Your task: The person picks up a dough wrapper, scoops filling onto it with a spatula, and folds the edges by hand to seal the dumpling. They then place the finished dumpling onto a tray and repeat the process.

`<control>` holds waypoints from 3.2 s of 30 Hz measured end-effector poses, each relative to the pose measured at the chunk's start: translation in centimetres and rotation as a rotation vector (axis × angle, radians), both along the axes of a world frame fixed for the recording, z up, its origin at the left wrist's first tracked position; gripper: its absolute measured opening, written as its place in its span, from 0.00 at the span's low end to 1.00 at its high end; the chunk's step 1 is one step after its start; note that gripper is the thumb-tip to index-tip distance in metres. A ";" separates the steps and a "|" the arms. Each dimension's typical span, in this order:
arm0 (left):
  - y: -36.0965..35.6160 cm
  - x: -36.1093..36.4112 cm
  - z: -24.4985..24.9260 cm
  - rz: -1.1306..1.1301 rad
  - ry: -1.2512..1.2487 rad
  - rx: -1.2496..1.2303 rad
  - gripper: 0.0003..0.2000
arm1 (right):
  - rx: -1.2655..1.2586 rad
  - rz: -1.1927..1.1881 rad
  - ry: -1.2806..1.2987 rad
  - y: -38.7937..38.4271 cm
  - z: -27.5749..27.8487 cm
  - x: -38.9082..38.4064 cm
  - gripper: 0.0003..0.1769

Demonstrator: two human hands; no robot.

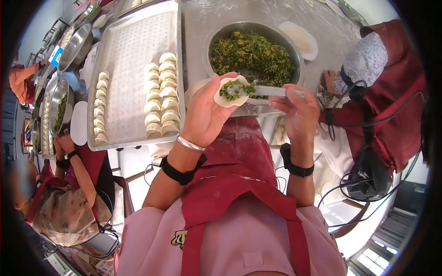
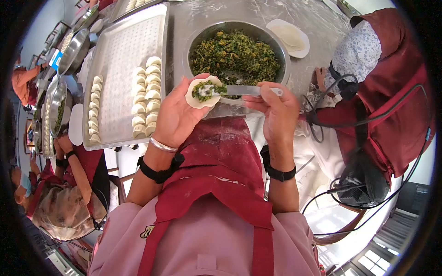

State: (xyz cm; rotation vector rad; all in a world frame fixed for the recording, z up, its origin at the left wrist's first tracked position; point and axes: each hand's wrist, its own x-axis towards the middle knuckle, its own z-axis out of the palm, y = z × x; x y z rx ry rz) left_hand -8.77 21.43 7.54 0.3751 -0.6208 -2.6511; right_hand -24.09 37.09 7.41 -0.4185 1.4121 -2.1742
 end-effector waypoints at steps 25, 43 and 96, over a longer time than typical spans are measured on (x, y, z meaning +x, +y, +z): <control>0.6 1.2 1.2 -0.024 -0.010 0.039 0.21 | 0.378 0.066 1.352 -0.7 2.4 3.3 0.20; 3.0 2.3 2.6 0.059 -0.196 -0.827 0.20 | 0.114 -0.044 1.121 -3.6 2.4 5.2 0.10; 4.3 2.1 1.4 0.354 -0.147 -0.764 0.16 | 0.011 0.034 0.756 -3.8 1.6 6.4 0.08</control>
